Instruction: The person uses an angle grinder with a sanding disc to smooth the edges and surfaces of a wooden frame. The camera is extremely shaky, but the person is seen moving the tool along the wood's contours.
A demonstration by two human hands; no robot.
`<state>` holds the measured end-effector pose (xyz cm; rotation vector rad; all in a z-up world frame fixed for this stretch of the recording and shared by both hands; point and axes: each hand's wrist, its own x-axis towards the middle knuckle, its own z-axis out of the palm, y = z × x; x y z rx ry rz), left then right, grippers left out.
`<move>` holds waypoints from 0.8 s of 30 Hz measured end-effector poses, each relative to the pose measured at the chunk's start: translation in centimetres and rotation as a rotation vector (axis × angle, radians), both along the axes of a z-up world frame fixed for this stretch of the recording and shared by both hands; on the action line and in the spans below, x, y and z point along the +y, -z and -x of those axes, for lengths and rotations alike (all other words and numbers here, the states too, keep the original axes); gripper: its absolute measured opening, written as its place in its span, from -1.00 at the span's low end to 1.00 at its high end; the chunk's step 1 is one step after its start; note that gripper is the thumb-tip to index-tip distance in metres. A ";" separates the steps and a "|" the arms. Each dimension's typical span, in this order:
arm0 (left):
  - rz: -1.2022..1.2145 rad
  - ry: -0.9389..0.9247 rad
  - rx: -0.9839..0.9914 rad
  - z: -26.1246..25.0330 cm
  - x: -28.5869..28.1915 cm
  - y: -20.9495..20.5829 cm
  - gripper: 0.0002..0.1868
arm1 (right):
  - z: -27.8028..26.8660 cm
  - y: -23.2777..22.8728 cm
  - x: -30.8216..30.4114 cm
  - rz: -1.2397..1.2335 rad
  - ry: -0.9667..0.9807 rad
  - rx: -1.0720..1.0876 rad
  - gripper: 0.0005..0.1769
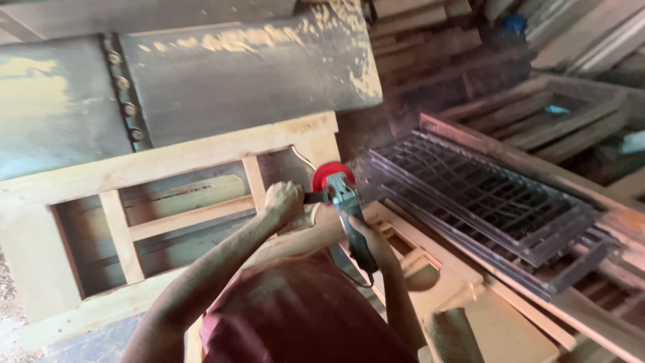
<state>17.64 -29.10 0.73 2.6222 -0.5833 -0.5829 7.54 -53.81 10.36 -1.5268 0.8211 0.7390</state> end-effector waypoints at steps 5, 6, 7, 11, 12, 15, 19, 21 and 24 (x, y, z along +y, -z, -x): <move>0.013 0.044 0.030 3.8 -2.0 0.6 -0.82 | 3.7 -0.1 -1.1 -0.160 0.134 0.056 -0.51; -0.011 0.052 0.053 3.7 -2.2 0.6 -0.83 | 3.6 -0.1 -1.1 -0.142 0.120 0.076 -0.48; -0.030 0.039 0.052 2.5 -2.1 0.7 -0.83 | 2.7 0.1 -1.1 -0.124 0.104 0.087 -0.45; -0.103 0.004 -0.038 -3.7 -0.6 0.8 -0.83 | -3.1 0.8 0.1 -0.180 0.059 -0.035 -0.39; -0.090 -0.056 -0.101 -6.1 -0.1 0.9 -0.84 | -5.2 1.2 0.5 -0.207 0.043 -0.047 -0.38; -0.042 -0.098 -0.164 -11.3 1.1 0.9 -0.86 | -10.0 1.8 1.7 -0.144 0.024 -0.084 -0.37; -0.040 -0.039 -0.144 -15.6 1.3 -0.7 -0.82 | -13.0 0.3 2.5 -0.064 0.023 -0.105 -0.35; -0.035 -0.027 -0.137 -14.2 0.5 -0.7 -0.82 | -11.3 -0.3 2.1 -0.076 0.072 -0.116 -0.39; -0.044 0.035 -0.092 -9.9 -0.8 0.0 -0.83 | -6.6 -0.3 0.7 -0.071 0.088 -0.139 -0.41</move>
